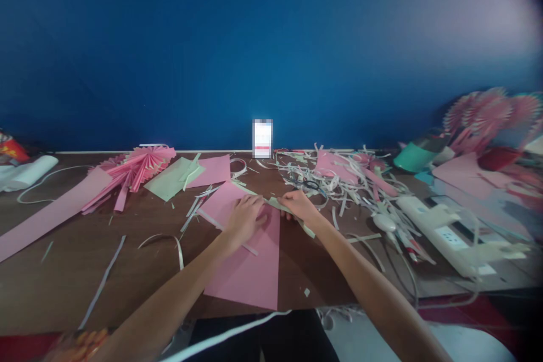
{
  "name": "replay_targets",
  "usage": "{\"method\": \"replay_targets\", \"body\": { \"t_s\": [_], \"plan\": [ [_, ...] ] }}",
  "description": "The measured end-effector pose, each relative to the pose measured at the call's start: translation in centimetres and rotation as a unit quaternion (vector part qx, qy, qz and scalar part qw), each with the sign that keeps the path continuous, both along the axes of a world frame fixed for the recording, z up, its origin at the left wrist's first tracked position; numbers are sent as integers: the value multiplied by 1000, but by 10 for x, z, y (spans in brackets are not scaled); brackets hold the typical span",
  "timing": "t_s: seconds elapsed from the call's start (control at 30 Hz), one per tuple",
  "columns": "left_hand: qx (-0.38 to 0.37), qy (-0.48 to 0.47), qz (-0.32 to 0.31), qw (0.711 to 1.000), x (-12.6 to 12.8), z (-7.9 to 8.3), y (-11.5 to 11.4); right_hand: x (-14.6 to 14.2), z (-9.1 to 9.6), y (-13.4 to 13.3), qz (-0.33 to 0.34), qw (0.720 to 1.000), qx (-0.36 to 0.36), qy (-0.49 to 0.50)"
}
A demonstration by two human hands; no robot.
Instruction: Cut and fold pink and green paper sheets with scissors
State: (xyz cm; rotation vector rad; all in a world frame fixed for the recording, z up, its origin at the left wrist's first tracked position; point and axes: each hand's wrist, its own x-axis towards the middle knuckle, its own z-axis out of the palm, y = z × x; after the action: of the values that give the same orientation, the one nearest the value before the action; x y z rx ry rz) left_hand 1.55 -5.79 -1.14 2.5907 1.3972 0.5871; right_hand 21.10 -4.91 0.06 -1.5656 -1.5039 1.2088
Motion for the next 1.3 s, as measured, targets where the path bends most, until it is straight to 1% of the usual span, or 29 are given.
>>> {"method": "replay_targets", "body": {
  "t_s": [0.2,0.43,0.73,0.9,1.1,1.3],
  "plan": [
    [-1,-1,3,1000,0,1,-1,2,-5,3,10,1000,-4,-7],
    [7,-1,6,1000,0,-1,-1,1,-1,2,6,1000,4,-25],
    [-1,11,9,1000,1,2,-2,0,-1,3,-2,1000,1,-22],
    [14,30,-2,999,1,1,-4,0,-4,4,-2,1000,-3,-19],
    [20,32,-3,999,1,2,-5,0,-3,3,-2,1000,-5,-19],
    [35,47,-3,998,3,4,-7,0,-5,5,-1,999,-6,-46]
  ]
}}
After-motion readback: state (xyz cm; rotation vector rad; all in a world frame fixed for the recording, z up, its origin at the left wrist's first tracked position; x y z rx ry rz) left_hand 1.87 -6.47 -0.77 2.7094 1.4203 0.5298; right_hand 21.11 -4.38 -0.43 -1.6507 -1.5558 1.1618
